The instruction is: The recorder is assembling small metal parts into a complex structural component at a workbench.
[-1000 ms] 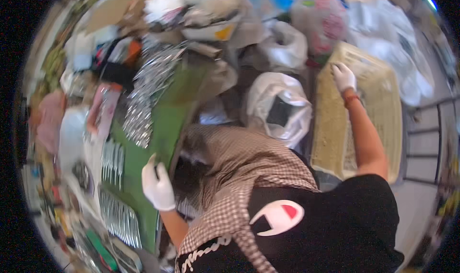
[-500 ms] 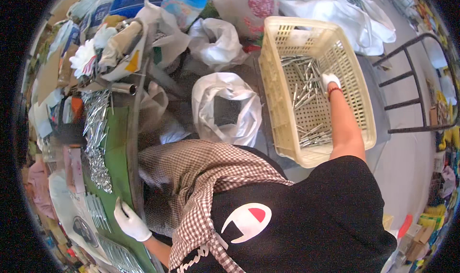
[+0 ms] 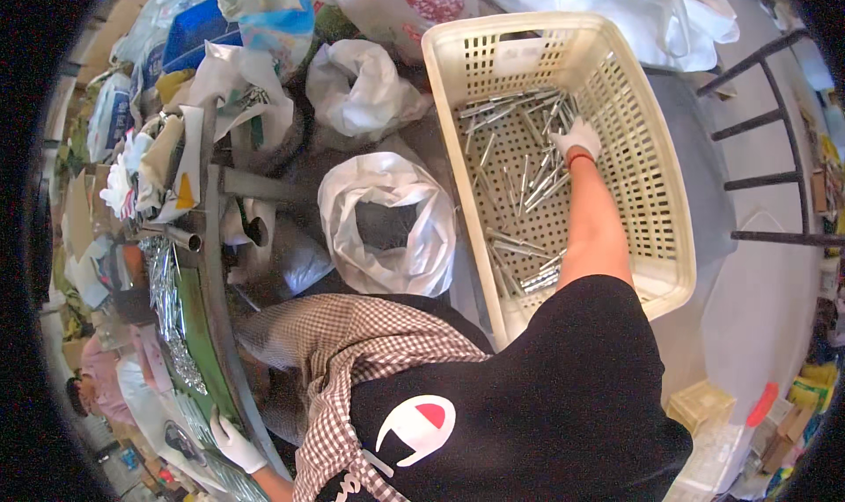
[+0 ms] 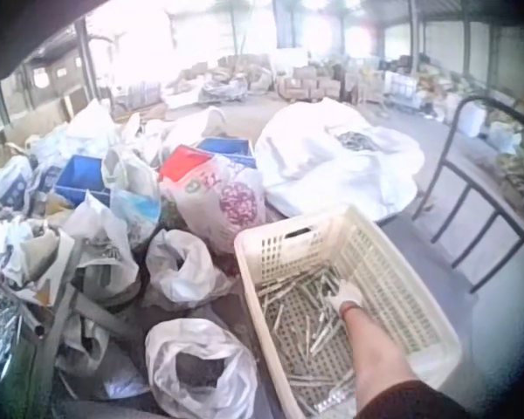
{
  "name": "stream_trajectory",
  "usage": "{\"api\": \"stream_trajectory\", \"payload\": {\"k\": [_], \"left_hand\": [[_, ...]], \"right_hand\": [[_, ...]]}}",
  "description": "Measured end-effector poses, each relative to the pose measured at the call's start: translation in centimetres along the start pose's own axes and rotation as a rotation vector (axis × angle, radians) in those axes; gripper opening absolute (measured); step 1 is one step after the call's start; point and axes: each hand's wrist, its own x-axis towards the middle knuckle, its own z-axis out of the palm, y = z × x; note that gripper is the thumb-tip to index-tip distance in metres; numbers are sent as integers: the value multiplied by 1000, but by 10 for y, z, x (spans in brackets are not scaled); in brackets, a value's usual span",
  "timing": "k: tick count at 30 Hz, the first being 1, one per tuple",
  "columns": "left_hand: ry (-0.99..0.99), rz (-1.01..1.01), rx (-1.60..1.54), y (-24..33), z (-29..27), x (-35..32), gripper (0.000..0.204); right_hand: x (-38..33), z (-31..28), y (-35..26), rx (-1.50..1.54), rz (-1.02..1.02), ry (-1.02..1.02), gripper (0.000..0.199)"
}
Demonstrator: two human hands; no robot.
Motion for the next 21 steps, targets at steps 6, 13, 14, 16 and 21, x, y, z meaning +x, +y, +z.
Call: {"api": "stream_trajectory", "payload": {"k": [6,13,14,16,21], "left_hand": [[23,-16,25,7,-12,-22,33],[24,-4,133,-5,-18,-34,33],[22,-4,136,-5,-16,-34,33],[19,-18,174,2,-11,-30,32],[65,77,126,22,-9,-28,31]], "right_hand": [[31,5,-18,77,171,-160,120],[28,-4,-42,-121,126,-138,118],[27,-5,-44,-165,125,-153,116],[20,3,-49,-158,106,-146,114],[-16,3,-63,-113,26,-62,99]]}}
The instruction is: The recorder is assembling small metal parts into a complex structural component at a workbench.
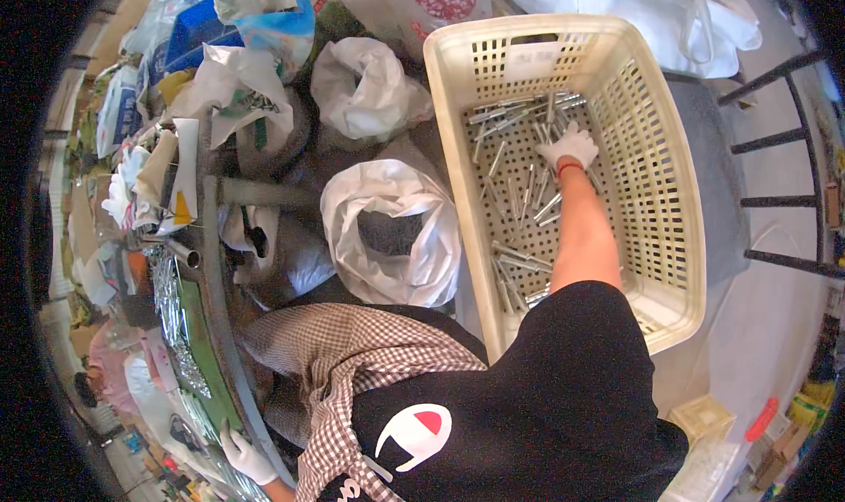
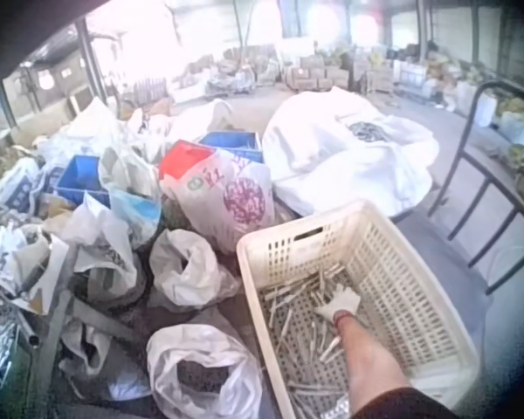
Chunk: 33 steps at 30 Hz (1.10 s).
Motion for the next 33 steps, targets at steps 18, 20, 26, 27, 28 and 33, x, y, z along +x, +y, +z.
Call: {"api": "stream_trajectory", "payload": {"k": [18,20,26,27,28,33], "left_hand": [[21,111,-258,49,10,3,27],[75,133,-273,59,15,4,29],[-11,501,-452,76,30,20,37],[-17,506,-462,80,36,23,37],[-5,595,-477,85,41,26,38],[-39,727,-588,99,59,32,40]], "right_hand": [[-85,44,-5,143,-163,-317,49],[-89,49,-2,204,-252,-168,54],[-33,1,45,769,-188,-69,68],[-28,-21,52,931,-134,-77,59],[-34,-38,51,1112,-34,39,52],[-48,-111,61,1568,30,125,37]]}}
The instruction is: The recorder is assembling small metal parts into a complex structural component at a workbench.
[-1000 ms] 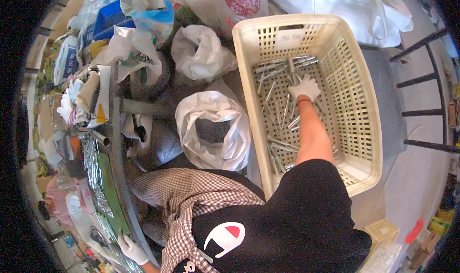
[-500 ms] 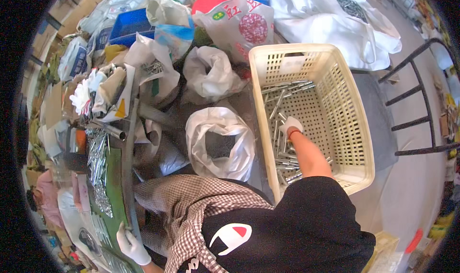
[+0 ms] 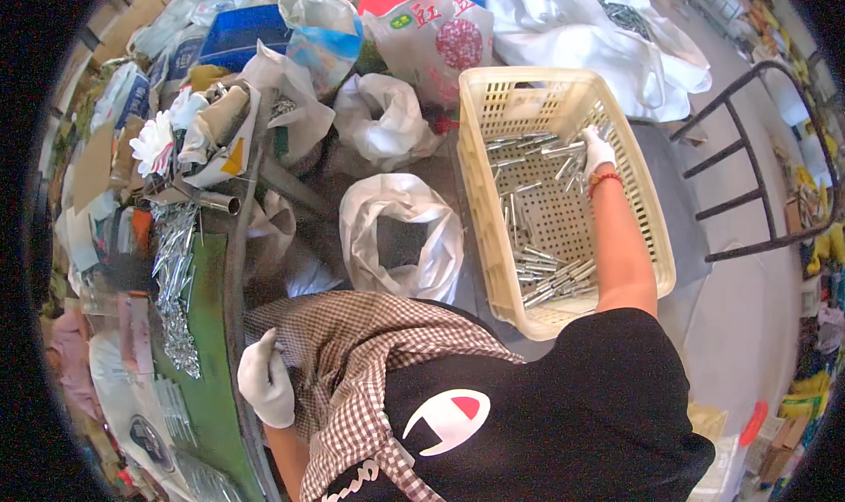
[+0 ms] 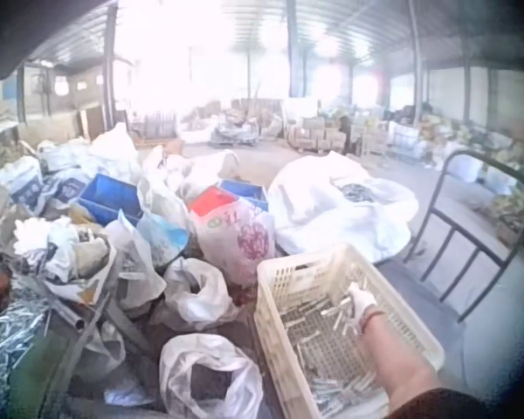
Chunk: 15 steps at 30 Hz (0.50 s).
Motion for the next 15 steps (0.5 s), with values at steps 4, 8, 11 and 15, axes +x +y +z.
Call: {"api": "stream_trajectory", "payload": {"k": [4,8,11,15], "left_hand": [[-13,27,-68,-7,8,1,38],[8,8,-164,0,20,16,32],[5,-53,-251,7,28,20,34],[124,-138,-200,22,35,20,50]], "right_hand": [[-36,20,-38,337,104,-210,18],[-115,90,-78,423,136,-586,15],[-226,151,-96,301,205,-947,17],[-330,214,-36,-78,55,-1331,17]]}}
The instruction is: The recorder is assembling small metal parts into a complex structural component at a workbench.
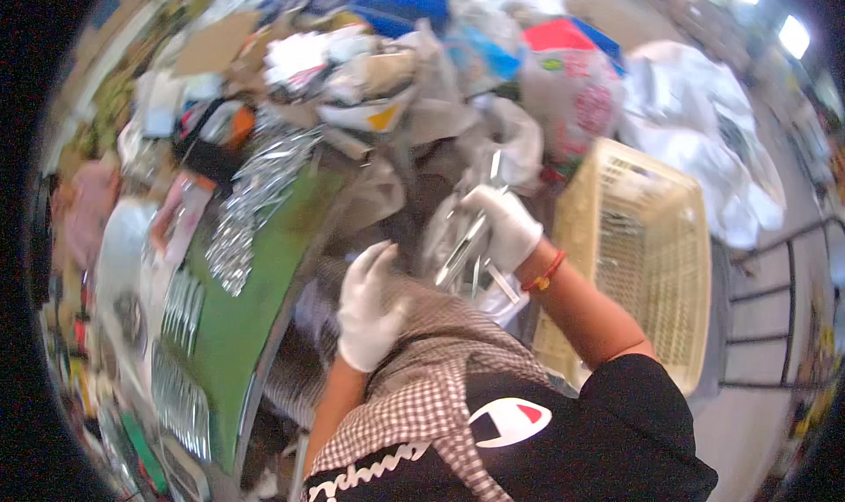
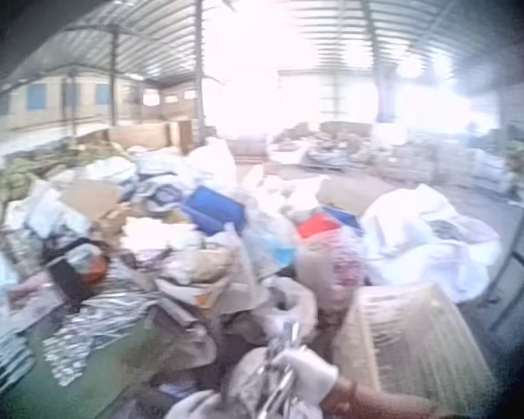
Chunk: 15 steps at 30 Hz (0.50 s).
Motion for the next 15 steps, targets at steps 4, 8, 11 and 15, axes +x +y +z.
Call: {"api": "stream_trajectory", "payload": {"k": [4,8,11,15], "left_hand": [[109,220,-27,-20,-22,-16,41],[275,63,-108,-1,-72,-59,26],[562,114,-574,19,-106,-84,17],[968,-288,-719,23,-130,-107,25]], "right_hand": [[-13,136,5,490,297,-250,9],[-23,189,11,579,451,-549,14],[-34,228,3,331,477,-512,22],[-26,259,-6,491,592,-629,24]]}}
